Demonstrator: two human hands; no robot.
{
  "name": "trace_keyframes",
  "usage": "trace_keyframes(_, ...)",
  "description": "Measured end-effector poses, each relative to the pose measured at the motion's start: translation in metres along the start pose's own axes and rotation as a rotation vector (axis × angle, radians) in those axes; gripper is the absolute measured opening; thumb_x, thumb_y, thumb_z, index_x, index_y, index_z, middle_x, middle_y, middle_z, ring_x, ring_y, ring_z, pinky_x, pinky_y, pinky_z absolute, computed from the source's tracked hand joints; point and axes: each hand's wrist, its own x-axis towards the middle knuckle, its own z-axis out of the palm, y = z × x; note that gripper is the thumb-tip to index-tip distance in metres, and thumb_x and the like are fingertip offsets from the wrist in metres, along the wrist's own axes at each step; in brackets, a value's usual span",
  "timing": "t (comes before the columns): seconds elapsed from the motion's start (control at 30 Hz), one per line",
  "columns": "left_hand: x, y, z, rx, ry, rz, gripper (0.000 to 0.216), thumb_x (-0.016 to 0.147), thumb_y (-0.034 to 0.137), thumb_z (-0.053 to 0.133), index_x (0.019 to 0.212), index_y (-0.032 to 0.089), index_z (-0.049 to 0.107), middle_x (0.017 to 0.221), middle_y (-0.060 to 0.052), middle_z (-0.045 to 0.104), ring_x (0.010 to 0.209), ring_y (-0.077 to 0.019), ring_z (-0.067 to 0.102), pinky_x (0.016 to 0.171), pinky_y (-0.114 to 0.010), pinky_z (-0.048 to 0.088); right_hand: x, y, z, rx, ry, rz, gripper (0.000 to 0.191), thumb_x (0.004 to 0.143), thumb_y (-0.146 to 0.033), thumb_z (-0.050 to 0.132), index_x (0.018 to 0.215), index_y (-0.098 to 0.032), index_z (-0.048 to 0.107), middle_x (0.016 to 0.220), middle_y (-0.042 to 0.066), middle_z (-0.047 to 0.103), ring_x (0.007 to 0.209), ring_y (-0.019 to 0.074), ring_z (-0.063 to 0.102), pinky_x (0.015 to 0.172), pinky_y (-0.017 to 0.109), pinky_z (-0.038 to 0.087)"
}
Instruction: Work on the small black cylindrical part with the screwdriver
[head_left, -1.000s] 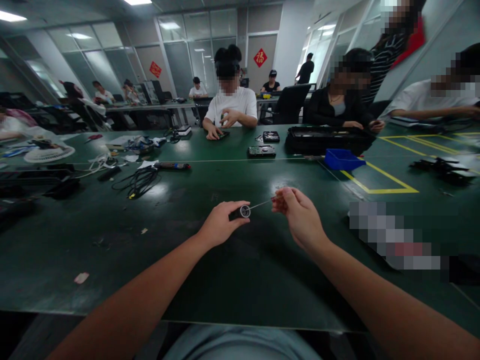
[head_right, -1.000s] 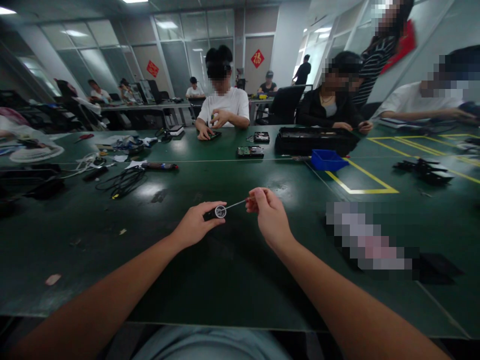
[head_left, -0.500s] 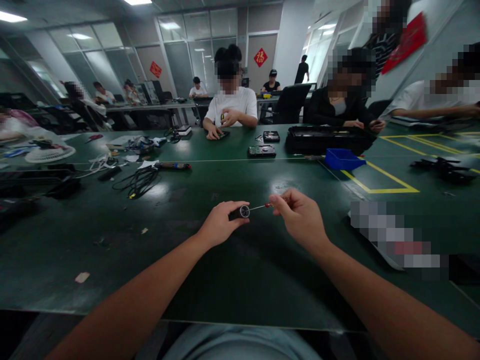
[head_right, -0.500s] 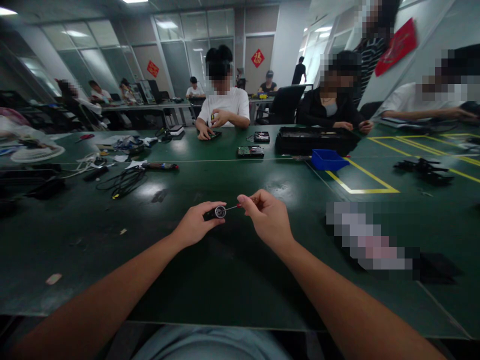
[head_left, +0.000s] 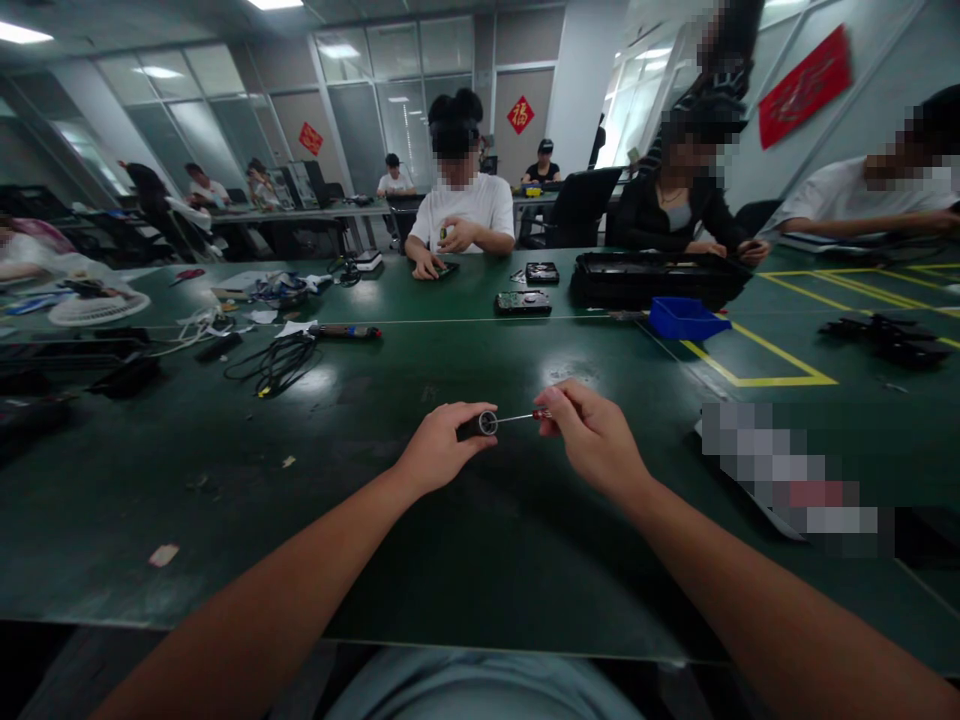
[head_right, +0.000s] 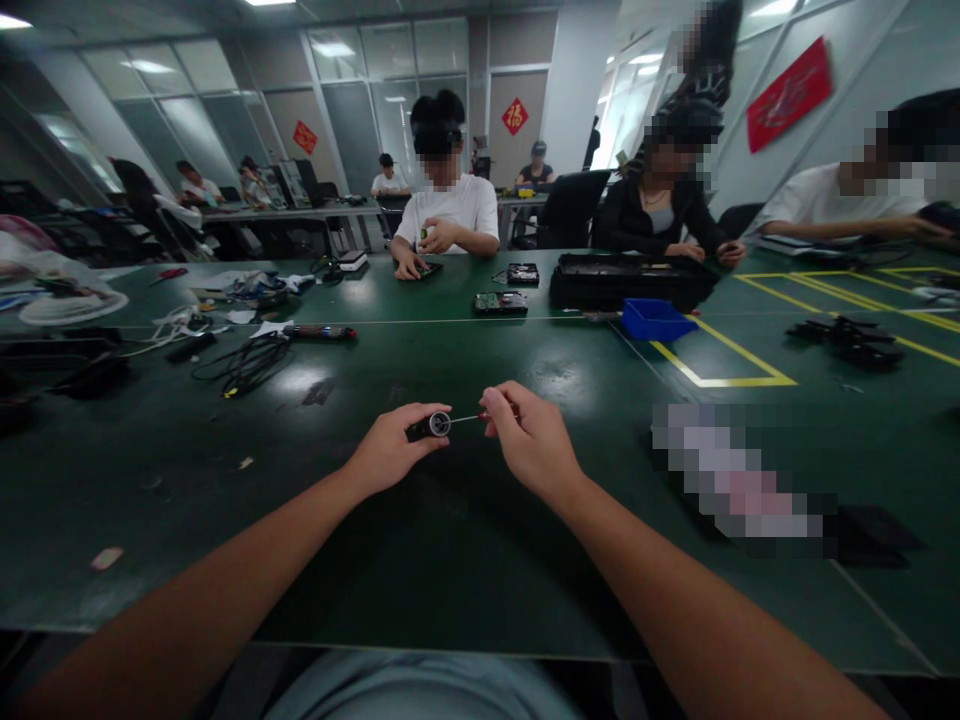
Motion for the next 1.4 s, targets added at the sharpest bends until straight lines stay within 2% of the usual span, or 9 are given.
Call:
trace_keyframes(0.13, 0.0002, -0.0002, -0.0004, -0.004, 0.0, -0.002, 0.043, 0.084, 0.026, 0.075, 0.126, 0.028, 0.066, 0.117, -0.004, 0.069, 0.109, -0.0234, 0.063, 0.098, -0.039, 0.046, 0.0014, 0.002, 0.0013, 0.042, -0.027, 0.028, 0.029, 0.099, -0.044, 0.047, 0.094, -0.022, 0.065, 0.065, 0.0, 0.063, 0.065, 0.0184, 0.063, 0.063, 0.032, 0.047)
trace_keyframes(0.33, 0.0011, -0.0004, -0.0015, 0.001, 0.019, -0.011, 0.042, 0.085, 0.024, 0.074, 0.125, 0.028, 0.066, 0.116, -0.003, 0.069, 0.109, -0.0222, 0.063, 0.099, -0.038, 0.046, 0.0001, 0.0014, 0.0015, 0.066, -0.073, -0.013, 0.017, 0.094, -0.033, 0.053, 0.1, -0.022, 0.065, 0.081, 0.002, 0.068, 0.076, 0.0191, 0.067, 0.069, 0.033, 0.05)
trace_keyframes(0.5, 0.0015, -0.0029, 0.0005, 0.003, 0.012, 0.0, 0.042, 0.084, 0.023, 0.075, 0.125, 0.027, 0.066, 0.118, -0.003, 0.069, 0.11, -0.0224, 0.063, 0.1, -0.038, 0.045, 0.0006, -0.0023, 0.0011, 0.144, -0.1, 0.046, 0.033, 0.1, -0.043, 0.042, 0.092, -0.021, 0.064, 0.066, 0.0, 0.062, 0.063, 0.017, 0.061, 0.061, 0.031, 0.047)
trace_keyframes(0.7, 0.0016, -0.0024, -0.0012, -0.011, 0.024, -0.001, 0.042, 0.084, 0.023, 0.075, 0.125, 0.027, 0.066, 0.115, -0.003, 0.07, 0.109, -0.0223, 0.063, 0.099, -0.038, 0.046, 0.0001, -0.0014, 0.0042, 0.195, -0.069, 0.09, 0.023, 0.096, -0.039, 0.05, 0.109, -0.021, 0.057, 0.066, -0.002, 0.061, 0.063, 0.0171, 0.061, 0.061, 0.031, 0.048)
trace_keyframes(0.93, 0.0016, -0.0021, -0.0013, -0.013, 0.04, 0.003, 0.042, 0.085, 0.023, 0.075, 0.125, 0.027, 0.065, 0.116, -0.003, 0.07, 0.109, -0.022, 0.063, 0.098, -0.038, 0.046, -0.0009, 0.0026, 0.0043, 0.256, -0.048, 0.043, 0.017, 0.093, -0.039, 0.058, 0.097, -0.022, 0.058, 0.081, 0.002, 0.065, 0.074, 0.0175, 0.064, 0.07, 0.033, 0.052)
trace_keyframes(1.1, 0.0012, -0.0024, 0.0006, 0.009, 0.009, 0.011, 0.042, 0.084, 0.025, 0.076, 0.125, 0.028, 0.066, 0.115, -0.003, 0.07, 0.106, -0.0227, 0.063, 0.096, -0.039, 0.046, 0.0006, -0.0011, 0.0005, 0.244, -0.071, 0.06, 0.035, 0.101, -0.045, 0.039, 0.089, -0.021, 0.061, 0.067, 0.0, 0.059, 0.063, 0.0159, 0.057, 0.061, 0.031, 0.047)
trace_keyframes(1.2, 0.0014, -0.0029, -0.0004, 0.004, 0.015, 0.015, 0.041, 0.084, 0.025, 0.076, 0.124, 0.029, 0.066, 0.114, -0.003, 0.07, 0.106, -0.0223, 0.063, 0.096, -0.039, 0.046, 0.0011, -0.0014, 0.0017, 0.214, -0.059, 0.069, 0.025, 0.1, -0.039, 0.042, 0.097, -0.022, 0.06, 0.065, -0.002, 0.056, 0.062, 0.0161, 0.056, 0.06, 0.031, 0.045)
trace_keyframes(1.3, 0.0018, -0.0032, -0.0016, 0.007, 0.023, 0.007, 0.041, 0.084, 0.023, 0.076, 0.124, 0.029, 0.066, 0.114, -0.002, 0.07, 0.106, -0.0218, 0.063, 0.095, -0.038, 0.045, 0.0011, 0.0009, 0.004, 0.267, -0.043, 0.071, 0.017, 0.095, -0.032, 0.049, 0.107, -0.022, 0.057, 0.076, -0.001, 0.062, 0.073, 0.0174, 0.061, 0.069, 0.033, 0.049)
trace_keyframes(1.4, 0.0019, -0.0034, -0.0016, 0.012, 0.023, -0.002, 0.041, 0.084, 0.023, 0.076, 0.124, 0.029, 0.066, 0.114, -0.002, 0.07, 0.106, -0.022, 0.063, 0.095, -0.038, 0.046, 0.0012, 0.0013, 0.0042, 0.321, -0.055, 0.067, 0.016, 0.091, -0.029, 0.052, 0.104, -0.022, 0.058, 0.082, 0.0, 0.063, 0.077, 0.0175, 0.063, 0.074, 0.034, 0.05)
